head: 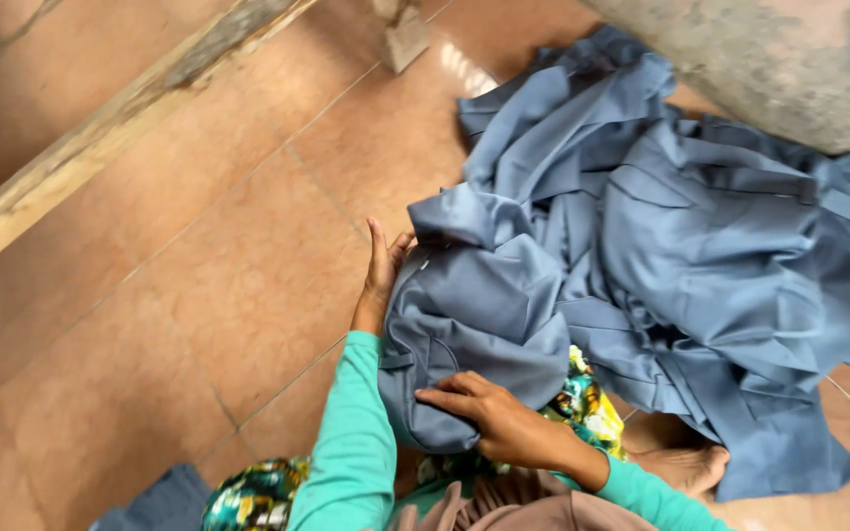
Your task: Folding trousers into neat rectangular shapes and stacking them on the floor.
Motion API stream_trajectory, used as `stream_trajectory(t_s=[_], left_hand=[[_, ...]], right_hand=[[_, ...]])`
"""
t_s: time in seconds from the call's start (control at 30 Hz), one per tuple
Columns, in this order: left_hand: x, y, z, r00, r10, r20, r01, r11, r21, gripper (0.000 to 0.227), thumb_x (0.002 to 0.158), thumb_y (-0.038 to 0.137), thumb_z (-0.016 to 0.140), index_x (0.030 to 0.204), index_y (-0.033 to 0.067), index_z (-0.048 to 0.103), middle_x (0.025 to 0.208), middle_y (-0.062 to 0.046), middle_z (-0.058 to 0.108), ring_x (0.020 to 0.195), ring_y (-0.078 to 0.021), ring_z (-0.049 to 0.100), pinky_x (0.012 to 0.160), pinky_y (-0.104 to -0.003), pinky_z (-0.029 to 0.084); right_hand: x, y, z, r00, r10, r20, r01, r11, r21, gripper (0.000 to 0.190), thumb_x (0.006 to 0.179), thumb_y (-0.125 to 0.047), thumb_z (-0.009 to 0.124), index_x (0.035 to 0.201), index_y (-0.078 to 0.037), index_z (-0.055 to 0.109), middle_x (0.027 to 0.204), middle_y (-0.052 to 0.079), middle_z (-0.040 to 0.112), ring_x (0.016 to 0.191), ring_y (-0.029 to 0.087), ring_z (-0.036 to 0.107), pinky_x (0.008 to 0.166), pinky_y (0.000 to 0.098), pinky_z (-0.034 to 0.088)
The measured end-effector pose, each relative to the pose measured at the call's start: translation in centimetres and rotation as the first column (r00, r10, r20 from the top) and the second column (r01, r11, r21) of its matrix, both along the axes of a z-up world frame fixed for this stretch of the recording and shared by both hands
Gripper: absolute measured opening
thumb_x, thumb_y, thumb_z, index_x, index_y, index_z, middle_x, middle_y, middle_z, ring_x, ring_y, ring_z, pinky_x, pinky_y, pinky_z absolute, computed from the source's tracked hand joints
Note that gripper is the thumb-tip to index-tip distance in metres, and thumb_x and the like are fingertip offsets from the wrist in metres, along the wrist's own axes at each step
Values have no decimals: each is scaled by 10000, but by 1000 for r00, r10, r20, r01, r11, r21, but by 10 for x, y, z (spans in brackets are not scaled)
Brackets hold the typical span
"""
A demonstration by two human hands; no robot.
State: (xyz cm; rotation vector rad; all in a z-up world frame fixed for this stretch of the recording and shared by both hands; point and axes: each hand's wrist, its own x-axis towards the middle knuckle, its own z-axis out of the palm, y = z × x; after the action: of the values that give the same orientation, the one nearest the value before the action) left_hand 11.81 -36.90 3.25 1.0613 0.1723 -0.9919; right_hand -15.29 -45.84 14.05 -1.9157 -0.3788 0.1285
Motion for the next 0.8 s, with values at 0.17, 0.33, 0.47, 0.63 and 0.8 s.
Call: stream_trajectory(t_s=[0.17,0.33,0.47,0.63,0.8], left_hand=[[-27,60,86,999,-32,-42,41,969,242,844,764,685,559,1342,75,629,1205,-159,707,1042,-268,688,941,-382,559],[-45,133,11,974,-77,215,40,984,173,923,765,203,909,1547,117,427,1411,-151,575,1191,-298,624,960,-439,584],[-66,159,13,920,8,392,-60,991,119,894,653,1,952,1445,162,571,1299,-83,674,1129,-197,662,923,-351,609],[-87,175,38,781,-107,616,-84,958,273,834,708,153,931,1460,173,571,1413,-62,624,1340,-198,525,1165,-411,398],[-105,210,18,770,-254,586,-146,824,548,768,740,211,881,1443,230,572,1300,-96,695,1270,-298,614,1065,-440,498]], right_hand=[[8,29,-37,903,338,-265,-375,921,-103,810,914,-215,723,1600,-203,292,1647,241,187,1445,442,249,1182,560,225],[76,-2,-13,995,67,-78,-50,978,203,298,892,-133,737,1171,-30,753,1077,218,752,955,355,729,812,465,582],[171,-21,14,975,-222,30,223,970,-95,380,955,-331,730,1298,-171,693,1244,104,721,1083,312,680,928,440,530],[257,19,-44,965,-5,-263,-74,954,-291,539,889,-441,733,1368,-208,655,1352,122,668,1322,338,571,1120,483,423],[266,44,-66,825,-33,-565,-171,937,-305,352,797,-423,819,1090,-228,803,1061,42,784,1080,223,698,998,375,483]])
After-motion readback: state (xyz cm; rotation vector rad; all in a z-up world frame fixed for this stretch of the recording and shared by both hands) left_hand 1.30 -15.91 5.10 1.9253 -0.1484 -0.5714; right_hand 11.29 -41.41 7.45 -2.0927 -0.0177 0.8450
